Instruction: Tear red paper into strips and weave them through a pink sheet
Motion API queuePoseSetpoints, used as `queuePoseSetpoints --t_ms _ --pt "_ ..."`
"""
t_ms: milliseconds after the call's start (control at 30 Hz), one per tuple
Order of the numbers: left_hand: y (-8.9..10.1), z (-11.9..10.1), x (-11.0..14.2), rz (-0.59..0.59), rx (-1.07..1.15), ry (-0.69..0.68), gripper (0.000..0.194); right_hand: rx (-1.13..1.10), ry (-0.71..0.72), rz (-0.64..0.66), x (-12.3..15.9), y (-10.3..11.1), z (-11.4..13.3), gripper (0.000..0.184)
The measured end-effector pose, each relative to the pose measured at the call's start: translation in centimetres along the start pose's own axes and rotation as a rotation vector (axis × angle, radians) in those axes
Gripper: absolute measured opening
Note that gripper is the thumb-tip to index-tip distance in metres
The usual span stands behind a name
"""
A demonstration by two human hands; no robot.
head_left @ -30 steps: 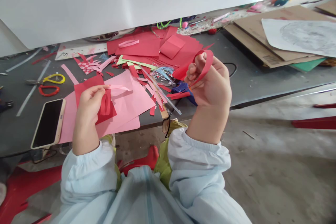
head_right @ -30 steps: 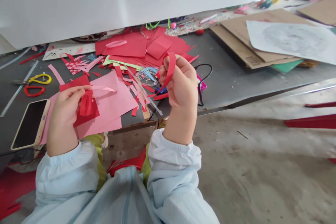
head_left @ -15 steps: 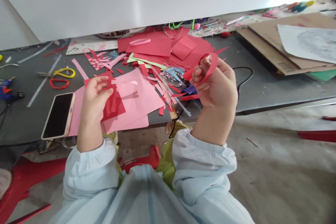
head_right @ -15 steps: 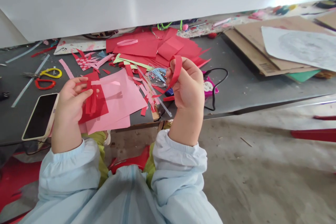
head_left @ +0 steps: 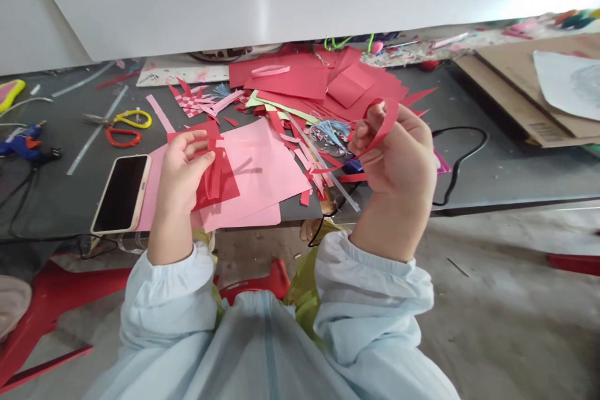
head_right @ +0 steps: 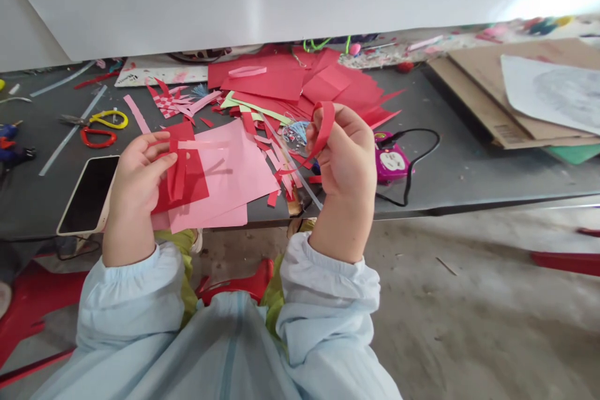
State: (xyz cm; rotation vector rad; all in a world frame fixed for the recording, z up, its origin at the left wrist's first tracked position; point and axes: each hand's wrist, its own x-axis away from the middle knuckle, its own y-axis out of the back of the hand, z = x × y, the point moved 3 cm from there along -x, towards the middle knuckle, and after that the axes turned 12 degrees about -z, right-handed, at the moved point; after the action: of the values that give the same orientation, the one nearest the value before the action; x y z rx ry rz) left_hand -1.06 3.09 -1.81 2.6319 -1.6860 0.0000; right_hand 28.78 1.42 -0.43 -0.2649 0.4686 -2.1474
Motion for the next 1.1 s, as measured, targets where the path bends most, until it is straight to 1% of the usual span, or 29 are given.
queuePoseSetpoints --t_ms 133,400,533,633,767,867,1000,1100 --pt "0.2 -0.1 -0.1 0.002 -0.021 -0.029 0.034 -0.011 0.007 0.013 0.0 -0.1 -0.2 0.024" --pt "0.5 0.2 -0.4 -0.017 -0.008 -0.051 0.033 0.031 0.012 0.01 0.0 0.0 -0.4 0.018" --pt "0.3 0.0 -0.2 -0.032 -0.013 -0.043 0.029 0.042 0.031 0.018 0.2 -0.1 -0.1 0.018" --pt "0.1 -0.2 -0.1 -0.023 -0.012 -0.032 0.028 0.058 0.026 0.016 0.4 -0.3 0.0 0.014" --pt "-0.1 -0.1 0.1 -0.019 -0.026 0.013 0.028 0.085 0.019 0.023 0.5 -0.6 -0.2 0.013" --pt "-0.3 0.0 0.2 -0.004 -0.036 0.022 0.028 0.088 0.029 0.039 0.6 -0.8 -0.6 0.012" --pt "-0.4 0.5 -0.1 0.02 -0.086 -0.02 0.028 0.123 0.015 0.071 0.5 -1.0 -1.3 0.013" --pt "0.0 1.3 -0.6 -0.024 -0.191 -0.105 0.031 0.138 0.036 0.094 0.4 -1.1 -1.6 0.012"
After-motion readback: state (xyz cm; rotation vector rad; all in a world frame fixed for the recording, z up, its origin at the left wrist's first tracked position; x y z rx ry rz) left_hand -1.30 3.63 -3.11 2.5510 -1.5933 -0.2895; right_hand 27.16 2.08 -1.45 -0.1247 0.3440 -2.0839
